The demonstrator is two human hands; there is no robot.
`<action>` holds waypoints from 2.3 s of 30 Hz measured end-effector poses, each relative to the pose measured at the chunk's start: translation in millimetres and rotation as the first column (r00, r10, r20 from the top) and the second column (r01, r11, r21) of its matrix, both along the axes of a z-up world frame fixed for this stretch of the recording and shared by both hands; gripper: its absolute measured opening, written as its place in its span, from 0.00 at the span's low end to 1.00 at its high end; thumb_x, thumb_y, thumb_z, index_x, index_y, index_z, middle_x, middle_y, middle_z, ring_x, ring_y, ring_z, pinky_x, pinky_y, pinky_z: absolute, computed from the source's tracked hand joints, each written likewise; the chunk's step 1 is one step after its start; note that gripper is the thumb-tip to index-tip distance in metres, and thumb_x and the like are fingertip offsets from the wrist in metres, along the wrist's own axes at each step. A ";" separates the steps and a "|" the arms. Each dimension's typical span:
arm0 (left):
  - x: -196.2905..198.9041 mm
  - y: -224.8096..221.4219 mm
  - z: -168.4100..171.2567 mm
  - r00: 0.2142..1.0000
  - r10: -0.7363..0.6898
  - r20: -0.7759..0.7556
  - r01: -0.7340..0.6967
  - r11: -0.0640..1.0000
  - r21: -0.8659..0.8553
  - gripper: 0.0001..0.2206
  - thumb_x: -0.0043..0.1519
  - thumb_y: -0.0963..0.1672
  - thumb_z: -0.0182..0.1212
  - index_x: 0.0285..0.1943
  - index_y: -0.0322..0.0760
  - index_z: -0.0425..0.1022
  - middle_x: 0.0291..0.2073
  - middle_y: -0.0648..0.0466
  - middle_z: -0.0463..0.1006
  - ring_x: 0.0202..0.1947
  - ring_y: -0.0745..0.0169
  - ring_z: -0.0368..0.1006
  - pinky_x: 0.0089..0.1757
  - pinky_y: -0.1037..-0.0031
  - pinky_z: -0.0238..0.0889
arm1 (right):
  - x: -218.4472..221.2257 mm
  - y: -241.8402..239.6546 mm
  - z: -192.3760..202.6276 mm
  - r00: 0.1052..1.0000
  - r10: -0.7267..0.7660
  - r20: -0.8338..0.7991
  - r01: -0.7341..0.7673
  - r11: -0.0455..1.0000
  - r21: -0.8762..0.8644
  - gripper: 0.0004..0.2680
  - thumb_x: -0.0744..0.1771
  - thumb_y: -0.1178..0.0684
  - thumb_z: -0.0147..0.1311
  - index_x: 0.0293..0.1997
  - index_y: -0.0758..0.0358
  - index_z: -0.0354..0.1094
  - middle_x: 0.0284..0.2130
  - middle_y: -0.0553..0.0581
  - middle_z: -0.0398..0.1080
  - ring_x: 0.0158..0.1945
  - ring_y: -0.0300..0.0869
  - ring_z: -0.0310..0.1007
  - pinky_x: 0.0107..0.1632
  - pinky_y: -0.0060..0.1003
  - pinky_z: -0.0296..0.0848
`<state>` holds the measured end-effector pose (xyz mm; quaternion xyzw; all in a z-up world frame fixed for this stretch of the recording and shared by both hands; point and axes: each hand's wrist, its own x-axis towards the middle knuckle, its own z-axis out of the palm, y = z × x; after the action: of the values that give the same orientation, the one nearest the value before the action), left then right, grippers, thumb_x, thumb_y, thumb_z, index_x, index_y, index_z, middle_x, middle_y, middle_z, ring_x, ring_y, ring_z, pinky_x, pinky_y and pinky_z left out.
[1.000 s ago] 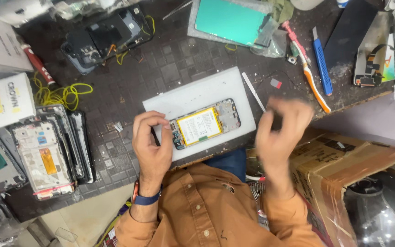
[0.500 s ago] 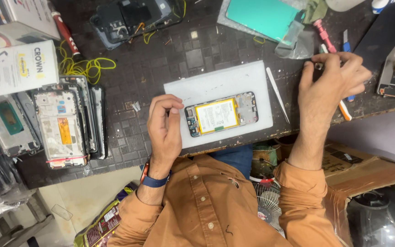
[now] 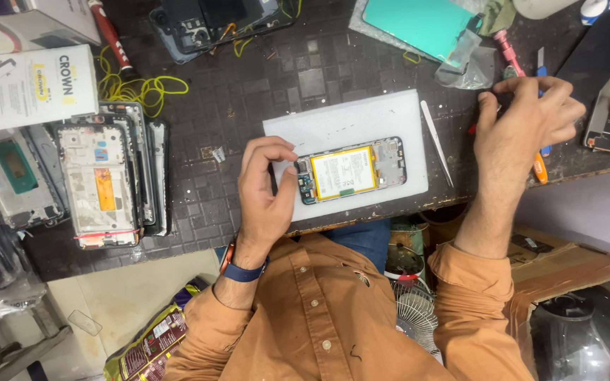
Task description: The person connects an orange ribbon cable to the motherboard of a disassembled smartphone, then installs a battery and aligns the screen assembly over the chassis. The person handles the ribbon cable, battery, and screen assembly by hand.
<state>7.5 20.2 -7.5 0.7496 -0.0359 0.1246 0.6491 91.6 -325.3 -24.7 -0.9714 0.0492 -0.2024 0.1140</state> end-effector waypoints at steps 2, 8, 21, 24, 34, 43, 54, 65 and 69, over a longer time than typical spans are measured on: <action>-1.1 0.6 3.4 1.000 0.000 -0.014 0.001 0.999 0.052 0.10 0.60 0.33 0.55 0.48 0.32 0.70 0.51 0.48 0.71 0.54 0.56 0.70 0.56 0.68 0.63 | 1.3 -2.1 -1.5 1.000 0.019 -0.025 -0.020 1.000 -0.024 0.05 0.67 0.56 0.66 0.42 0.61 0.73 0.55 0.64 0.59 0.62 0.57 0.50 0.59 0.54 0.49; 0.5 -0.5 11.1 0.999 -0.041 -0.001 0.041 0.988 0.148 0.10 0.60 0.33 0.55 0.47 0.33 0.71 0.52 0.47 0.71 0.56 0.52 0.72 0.57 0.66 0.66 | 8.9 -7.3 -7.4 0.997 0.070 -0.023 -0.071 0.997 -0.044 0.04 0.68 0.58 0.63 0.40 0.61 0.70 0.58 0.63 0.58 0.65 0.55 0.50 0.62 0.53 0.50; -0.1 -2.6 13.0 0.999 -0.033 -0.013 0.035 0.981 0.191 0.08 0.60 0.35 0.59 0.47 0.32 0.72 0.51 0.47 0.72 0.54 0.51 0.72 0.54 0.66 0.67 | -10.8 15.8 3.2 0.997 0.000 0.077 -0.003 0.999 0.037 0.10 0.69 0.63 0.55 0.57 0.61 0.68 0.56 0.61 0.57 0.62 0.51 0.49 0.61 0.51 0.50; 0.5 -3.2 13.6 1.000 -0.026 -0.010 0.027 0.980 0.196 0.08 0.60 0.35 0.59 0.46 0.32 0.72 0.50 0.48 0.72 0.53 0.52 0.72 0.54 0.66 0.67 | -23.9 28.1 6.8 0.995 0.038 0.091 -0.046 0.995 0.090 0.11 0.69 0.62 0.57 0.58 0.62 0.67 0.55 0.62 0.57 0.62 0.52 0.49 0.62 0.53 0.50; -1.4 -3.0 14.3 1.000 -0.010 0.000 0.010 0.983 0.182 0.06 0.61 0.36 0.59 0.46 0.32 0.73 0.50 0.47 0.72 0.54 0.51 0.72 0.54 0.66 0.67 | 27.5 63.1 38.4 0.930 0.349 0.117 -0.361 0.927 0.103 0.23 0.66 0.62 0.59 0.70 0.66 0.58 0.60 0.60 0.61 0.65 0.51 0.55 0.66 0.49 0.52; 0.7 -2.9 12.3 1.000 0.008 -0.016 -0.005 0.990 0.140 0.06 0.62 0.36 0.59 0.46 0.33 0.73 0.50 0.48 0.73 0.52 0.52 0.74 0.53 0.66 0.68 | 95.0 54.3 45.4 0.854 0.505 -0.124 -0.503 0.863 0.049 0.25 0.61 0.48 0.72 0.61 0.66 0.69 0.58 0.65 0.61 0.63 0.59 0.55 0.62 0.55 0.52; 0.5 -3.1 10.0 1.000 0.009 -0.023 -0.005 0.986 0.164 0.06 0.62 0.36 0.58 0.46 0.33 0.73 0.50 0.49 0.73 0.52 0.53 0.73 0.52 0.66 0.68 | 105.2 44.5 54.8 0.717 0.669 0.197 -0.653 0.743 -0.148 0.24 0.64 0.46 0.64 0.64 0.67 0.64 0.53 0.65 0.66 0.61 0.55 0.62 0.64 0.53 0.54; 0.9 -3.8 9.6 0.999 0.003 -0.032 0.001 0.989 0.151 0.05 0.63 0.36 0.58 0.46 0.33 0.73 0.50 0.49 0.73 0.51 0.55 0.74 0.51 0.67 0.69 | -10.0 111.5 88.6 0.838 0.388 0.384 -0.322 -0.216 0.922 0.24 0.74 0.34 0.40 0.61 0.73 0.60 0.35 0.67 0.72 0.32 0.50 0.72 0.37 0.41 0.71; -0.1 -3.5 10.3 1.000 0.018 -0.011 -0.017 0.989 0.149 0.05 0.64 0.36 0.58 0.46 0.33 0.72 0.49 0.48 0.73 0.50 0.55 0.74 0.51 0.68 0.68 | -44.9 131.4 86.8 0.831 0.467 0.301 -0.120 -0.378 0.918 0.21 0.73 0.39 0.42 0.64 0.73 0.57 0.35 0.67 0.72 0.32 0.50 0.74 0.36 0.43 0.73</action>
<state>7.4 16.7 2.9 0.7969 -0.0346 0.1228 0.5905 46.7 -193.9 62.2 -0.4772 -0.0626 0.0660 0.8741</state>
